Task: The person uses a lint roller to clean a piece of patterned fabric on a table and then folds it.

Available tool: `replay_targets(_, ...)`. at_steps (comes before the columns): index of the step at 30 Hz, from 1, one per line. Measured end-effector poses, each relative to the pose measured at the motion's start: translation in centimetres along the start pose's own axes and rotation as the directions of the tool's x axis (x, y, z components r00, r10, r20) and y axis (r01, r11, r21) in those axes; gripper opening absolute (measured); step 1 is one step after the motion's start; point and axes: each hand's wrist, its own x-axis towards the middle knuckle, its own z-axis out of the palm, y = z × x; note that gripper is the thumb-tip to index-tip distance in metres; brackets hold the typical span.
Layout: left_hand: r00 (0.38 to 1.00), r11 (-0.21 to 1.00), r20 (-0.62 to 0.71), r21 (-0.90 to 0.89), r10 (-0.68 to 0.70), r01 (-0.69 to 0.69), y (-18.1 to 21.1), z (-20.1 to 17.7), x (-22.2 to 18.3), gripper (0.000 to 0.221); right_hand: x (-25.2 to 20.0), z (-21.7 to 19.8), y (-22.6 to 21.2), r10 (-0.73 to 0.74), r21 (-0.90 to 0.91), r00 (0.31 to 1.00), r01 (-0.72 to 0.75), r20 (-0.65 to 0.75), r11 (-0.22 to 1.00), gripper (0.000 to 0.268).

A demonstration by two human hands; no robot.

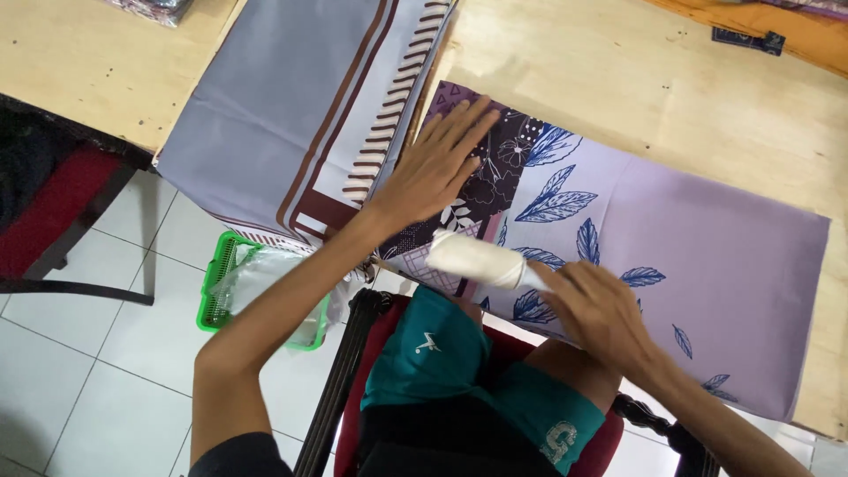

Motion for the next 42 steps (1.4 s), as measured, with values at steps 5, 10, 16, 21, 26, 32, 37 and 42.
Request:
replay_targets(5,0.992,0.899,0.032,-0.419,-0.123,0.125,6.5,-4.4,-5.1,0.067,-0.6,-1.0,1.5,0.173,0.06,0.985,-0.172,-0.025,0.983,0.022)
replay_targets(10,0.994,0.984,0.093,-0.167,-0.051,0.066,5.4,-1.9,-8.5,0.115,-2.9,0.4,0.4,0.136,0.067,0.989,-0.14,0.05,0.988,0.019)
replay_targets(16,0.999,0.999,0.034,0.043,-0.018,0.017,4.9,-0.7,-8.8,0.111,-0.4,-0.1,1.8,0.197,-0.04,0.98,-0.197,-0.009,0.98,0.026)
replay_targets(21,0.999,0.998,0.014,0.055,-0.037,0.036,5.4,-1.0,-8.8,0.105,1.3,0.1,5.0,0.331,-0.08,0.944,-0.331,-0.008,0.94,0.035)
replay_targets(26,0.983,0.994,0.146,0.026,-0.109,0.106,5.6,-1.5,-8.7,0.129,-0.3,-1.3,4.8,0.394,0.105,0.918,-0.388,-0.049,0.916,0.031)
replay_targets(32,0.983,0.977,0.18,-0.202,-0.03,0.067,6.7,-3.6,-6.0,0.118,-2.8,-3.4,2.9,0.488,0.215,0.873,-0.476,0.0,0.853,0.031)
replay_targets(37,0.983,0.984,0.168,-0.17,0.075,-0.046,5.4,-1.1,-5.1,0.109,-5.8,-0.7,3.4,0.397,0.035,0.916,-0.395,-0.062,0.918,0.031)
replay_targets(42,0.981,0.991,0.17,-0.105,0.095,-0.078,5.3,-0.9,-5.3,0.119,-7.4,0.0,3.5,0.337,-0.077,0.938,-0.343,-0.078,0.936,0.029)
